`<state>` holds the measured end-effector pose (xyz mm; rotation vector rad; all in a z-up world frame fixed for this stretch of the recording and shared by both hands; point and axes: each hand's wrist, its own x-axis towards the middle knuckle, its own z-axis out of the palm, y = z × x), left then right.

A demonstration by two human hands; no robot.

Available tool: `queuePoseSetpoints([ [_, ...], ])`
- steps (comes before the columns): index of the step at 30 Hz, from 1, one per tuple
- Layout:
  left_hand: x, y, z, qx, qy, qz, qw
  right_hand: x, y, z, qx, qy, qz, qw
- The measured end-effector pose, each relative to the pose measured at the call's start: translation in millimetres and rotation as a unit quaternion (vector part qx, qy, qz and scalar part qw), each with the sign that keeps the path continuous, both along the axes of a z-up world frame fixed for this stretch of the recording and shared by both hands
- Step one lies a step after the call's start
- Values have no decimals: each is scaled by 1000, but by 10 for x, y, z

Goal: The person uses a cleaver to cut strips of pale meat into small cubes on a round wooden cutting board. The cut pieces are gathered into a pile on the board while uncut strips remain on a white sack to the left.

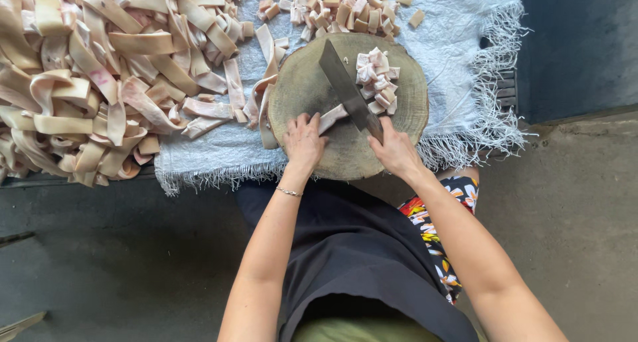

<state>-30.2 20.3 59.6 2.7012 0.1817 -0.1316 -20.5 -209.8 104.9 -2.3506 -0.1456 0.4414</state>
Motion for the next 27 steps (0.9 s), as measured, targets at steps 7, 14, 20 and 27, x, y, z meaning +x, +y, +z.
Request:
queuePoseSetpoints([
  [7,207,-188,-359,-29,-12,-36,999,-537,-143,245,-12,-52,-20,998],
  [14,343,-336,-370,34,-21,-52,998,-824,-228,234,-99,-71,14,992],
  [20,373,-332,-451,20,-32,-71,997,-886,-272,248,-143,-60,37,987],
  [27,383,-285,-530,5,-63,-91,994,-481,-130,-42,-107,-40,57,992],
])
